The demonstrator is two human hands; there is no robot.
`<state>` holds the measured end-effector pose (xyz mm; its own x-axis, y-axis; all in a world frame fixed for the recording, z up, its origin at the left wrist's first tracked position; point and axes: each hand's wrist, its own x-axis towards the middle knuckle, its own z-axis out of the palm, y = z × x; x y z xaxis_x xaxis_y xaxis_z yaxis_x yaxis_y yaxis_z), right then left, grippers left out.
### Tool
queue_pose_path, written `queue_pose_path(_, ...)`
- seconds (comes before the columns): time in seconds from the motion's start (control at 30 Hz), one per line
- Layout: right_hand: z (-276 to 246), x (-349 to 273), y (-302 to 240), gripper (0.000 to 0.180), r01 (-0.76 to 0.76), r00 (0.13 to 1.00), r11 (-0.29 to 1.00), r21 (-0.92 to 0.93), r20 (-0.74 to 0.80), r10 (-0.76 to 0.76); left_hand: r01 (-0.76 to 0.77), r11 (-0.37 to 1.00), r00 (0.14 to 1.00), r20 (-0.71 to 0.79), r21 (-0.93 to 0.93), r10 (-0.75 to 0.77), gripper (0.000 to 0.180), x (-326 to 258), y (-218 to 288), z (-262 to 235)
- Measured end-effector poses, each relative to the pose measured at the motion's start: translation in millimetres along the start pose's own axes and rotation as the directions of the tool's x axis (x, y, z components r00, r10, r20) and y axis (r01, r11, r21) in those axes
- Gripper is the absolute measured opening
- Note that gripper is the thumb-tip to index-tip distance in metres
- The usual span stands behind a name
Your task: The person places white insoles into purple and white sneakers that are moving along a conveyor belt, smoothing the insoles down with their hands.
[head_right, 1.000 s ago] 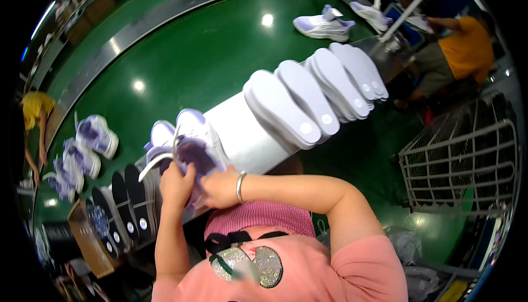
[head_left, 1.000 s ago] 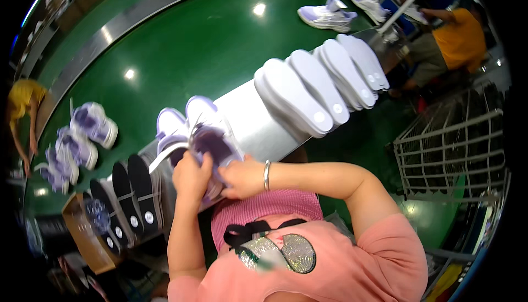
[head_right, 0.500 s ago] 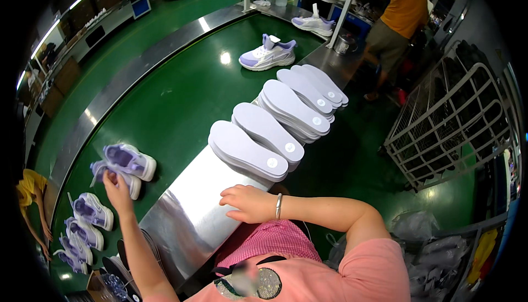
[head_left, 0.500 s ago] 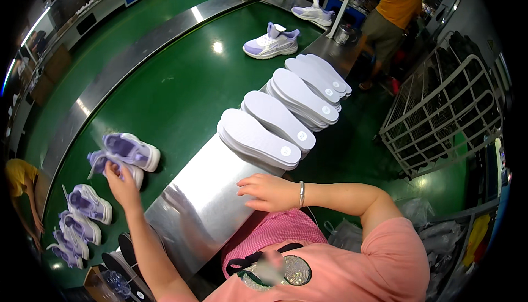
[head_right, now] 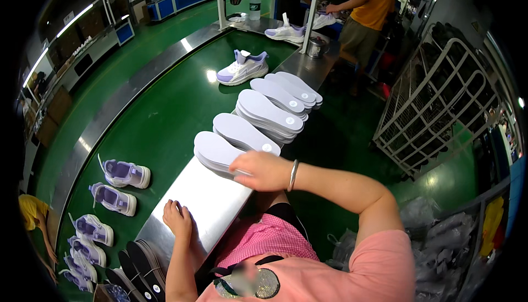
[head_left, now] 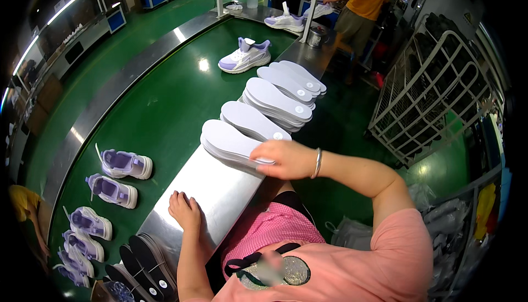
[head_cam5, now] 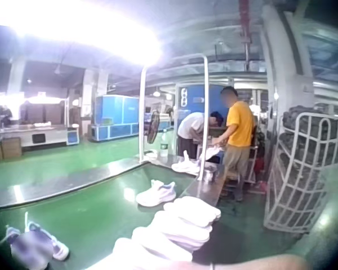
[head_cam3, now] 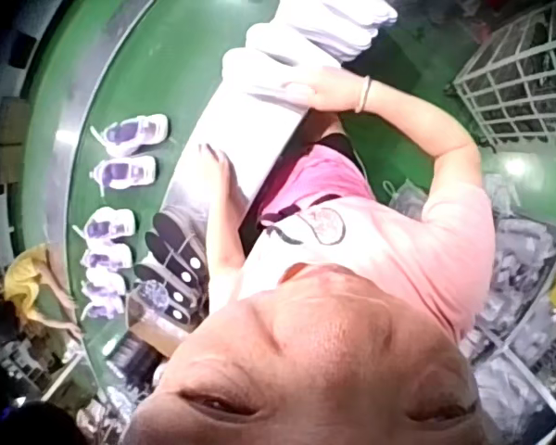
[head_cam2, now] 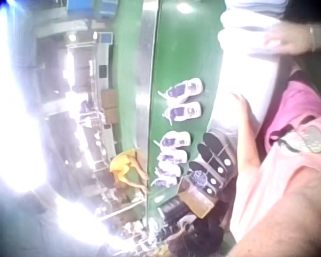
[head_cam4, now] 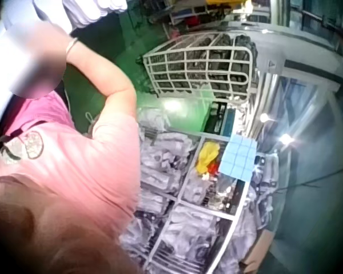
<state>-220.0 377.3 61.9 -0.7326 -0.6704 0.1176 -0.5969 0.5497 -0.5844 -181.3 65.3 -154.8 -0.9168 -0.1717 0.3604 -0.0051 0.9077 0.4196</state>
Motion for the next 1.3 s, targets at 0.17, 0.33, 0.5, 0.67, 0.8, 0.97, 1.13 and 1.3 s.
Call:
queue_pose_path(0.17, -46.2, 6.6, 32.1, 0.024, -0.161, 0.952, 0.97, 0.181, -0.233, 0.201, 0.006, 1.0, 1.0, -0.029, 0.009, -0.005, 0.031, 1.4, 1.9, -1.3)
queue_pose_path(0.33, -74.4, 11.4, 87.2, 0.021, -0.241, 0.854, 0.9, 0.364, -0.361, 0.375, 0.007, 1.0, 1.0, -0.023, -0.013, -0.007, 0.028, 4.0, 5.6, 2.1)
queue_pose_path(0.5, -98.8, 23.2, 138.9, 0.018, -0.244, 0.716, 0.82, 0.518, -0.474, 0.513, 0.023, 1.0, 0.999, -0.026, -0.007, -0.023, 0.026, 5.4, 10.2, 2.3)
queue_pose_path(0.67, -107.5, 22.3, 183.0, 0.018, -0.236, 0.621, 0.723, 0.649, -0.471, 0.626, 0.035, 0.999, 0.999, 0.004, 0.042, -0.035, 0.027, 8.1, 12.5, 1.3)
queue_pose_path(0.8, -124.6, 24.8, 223.5, 0.017, -0.218, 0.576, 0.71, 0.67, -0.498, 0.648, 0.029, 0.998, 0.998, 0.046, 0.057, -0.032, 0.032, 10.7, 15.9, 2.2)
queue_pose_path(0.97, -155.3, 49.2, 275.6, 0.019, -0.23, 0.502, 0.679, 0.697, -0.513, 0.696, 0.028, 0.996, 0.994, 0.103, 0.086, -0.037, 0.037, 14.4, 21.7, 4.6)
queue_pose_path(1.13, -176.9, 93.6, 333.3, 0.018, -0.346, 0.475, 0.718, 0.604, -0.547, 0.69, 0.035, 0.994, 0.987, 0.15, 0.105, -0.051, 0.041, 18.5, 28.1, 7.4)
queue_pose_path(1.3, -171.1, 151.1, 448.7, 0.027, -0.418, 0.758, 0.874, -0.247, -0.626, 0.186, 0.073, 0.986, 0.976, 0.192, 0.149, -0.101, 0.045, 15.4, 29.9, 3.8)
